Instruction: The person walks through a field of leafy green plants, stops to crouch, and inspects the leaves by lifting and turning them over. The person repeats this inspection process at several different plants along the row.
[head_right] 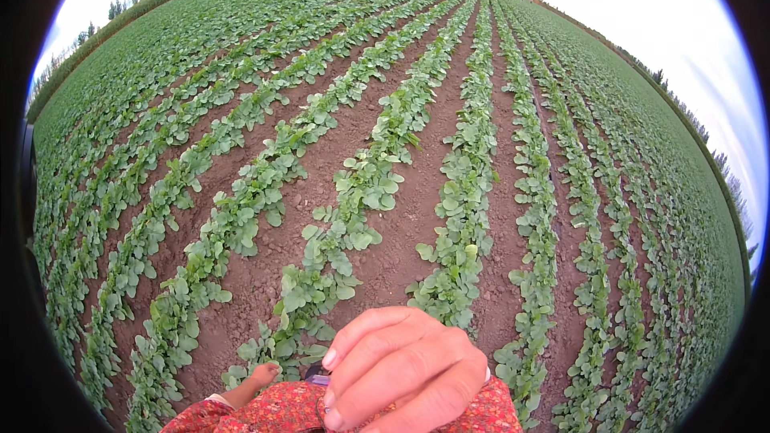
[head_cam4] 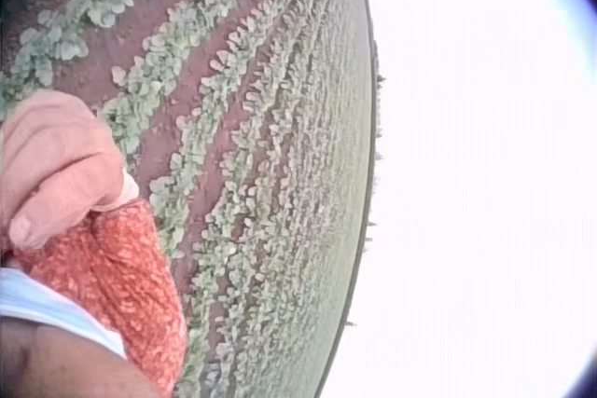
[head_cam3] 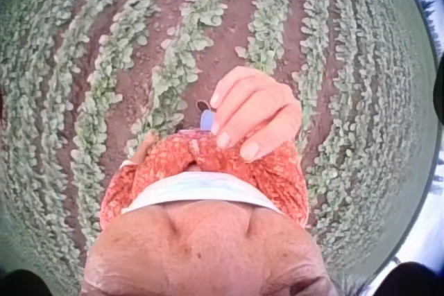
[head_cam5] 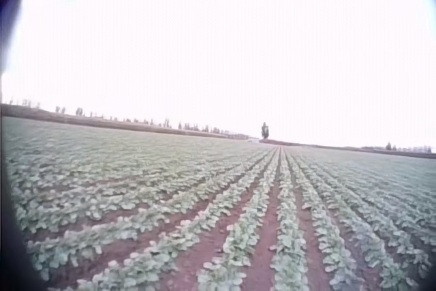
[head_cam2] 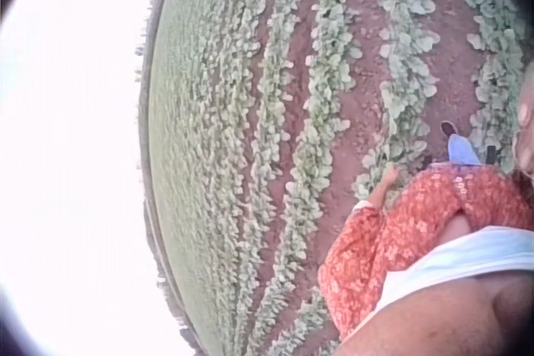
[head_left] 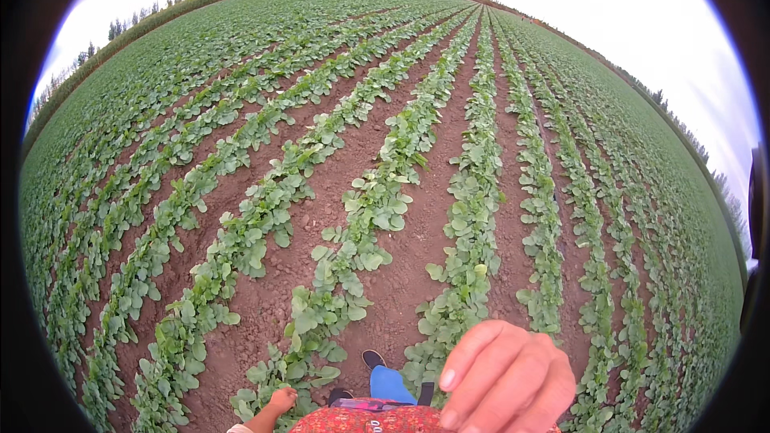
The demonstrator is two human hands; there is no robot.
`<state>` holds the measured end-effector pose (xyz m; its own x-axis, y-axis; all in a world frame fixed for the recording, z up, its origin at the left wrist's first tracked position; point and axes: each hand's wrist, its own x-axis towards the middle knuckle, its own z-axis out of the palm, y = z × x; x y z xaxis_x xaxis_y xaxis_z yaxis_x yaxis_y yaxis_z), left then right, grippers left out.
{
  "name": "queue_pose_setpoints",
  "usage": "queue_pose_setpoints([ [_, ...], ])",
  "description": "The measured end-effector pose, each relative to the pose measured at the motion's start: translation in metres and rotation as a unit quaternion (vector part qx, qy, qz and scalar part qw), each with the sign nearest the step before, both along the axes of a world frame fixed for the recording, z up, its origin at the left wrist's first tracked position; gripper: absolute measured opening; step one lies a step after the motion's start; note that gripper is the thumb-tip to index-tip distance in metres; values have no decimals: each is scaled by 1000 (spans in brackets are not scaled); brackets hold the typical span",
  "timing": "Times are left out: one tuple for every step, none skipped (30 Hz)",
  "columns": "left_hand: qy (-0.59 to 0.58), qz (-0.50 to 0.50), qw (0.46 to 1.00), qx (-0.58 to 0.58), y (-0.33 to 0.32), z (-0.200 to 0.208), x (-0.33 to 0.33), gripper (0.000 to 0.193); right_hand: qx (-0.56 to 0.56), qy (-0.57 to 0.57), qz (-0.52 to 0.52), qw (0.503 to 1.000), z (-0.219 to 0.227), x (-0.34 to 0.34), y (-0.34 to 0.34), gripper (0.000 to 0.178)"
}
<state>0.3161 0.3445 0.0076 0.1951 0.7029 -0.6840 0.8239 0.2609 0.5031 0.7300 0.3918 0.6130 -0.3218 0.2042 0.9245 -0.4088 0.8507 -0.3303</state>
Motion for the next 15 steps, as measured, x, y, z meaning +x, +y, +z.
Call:
queue_pose_setpoints([
  [18, 0, 1000, 19, -11, 5, -17, 36, 16, 6, 15, 1000, 3, -9, -8, 14],
  [37, 1, 999, 36, -23, 10, -34, 34, 31, 13, 30, 999, 6, -17, -15, 10],
  [26, 10, 999, 22, -29, 15, -39, 35, 49, 35, 17, 998, 8, -27, -24, 10],
  [9, -14, 1000, 14, -29, 13, -39, 36, 45, 43, -10, 998, 13, -33, -38, 10],
  [-7, -35, 999, 4, -32, 7, -39, 36, 40, 49, -35, 997, 17, -39, -52, 10],
  [-24, -55, 998, -7, -35, -3, -41, 37, 10, 48, -64, 997, 20, -47, -68, 10],
  [25, -91, 995, 13, -35, -19, -44, 37, -3, 56, -83, 995, 22, -48, -78, 10],
  [31, -87, 996, 18, -41, -42, -52, 37, -15, 63, -93, 994, 26, -54, -87, 10],
  [38, -84, 995, 24, -45, -63, -61, 37, -19, 67, -96, 993, 28, -57, -92, 9],
  [42, -81, 995, 27, -51, -83, -66, 37, -19, 64, -89, 994, 27, -62, -94, 8],
  [32, -74, 997, 13, -51, -93, -66, 37, -16, 56, -91, 994, 28, -65, -98, 8],
  [22, -68, 997, -1, -52, -103, -66, 37, -14, 51, -93, 994, 28, -67, -101, 7],
  [16, -52, 998, -15, -54, -108, -70, 37, -12, 47, -86, 995, 28, -71, -101, 7],
  [17, -45, 999, -11, -57, -111, -75, 37, -10, 47, -82, 996, 27, -74, -101, 6],
  [19, -39, 999, -6, -60, -115, -79, 37, -9, 44, -77, 996, 27, -78, -102, 5],
])
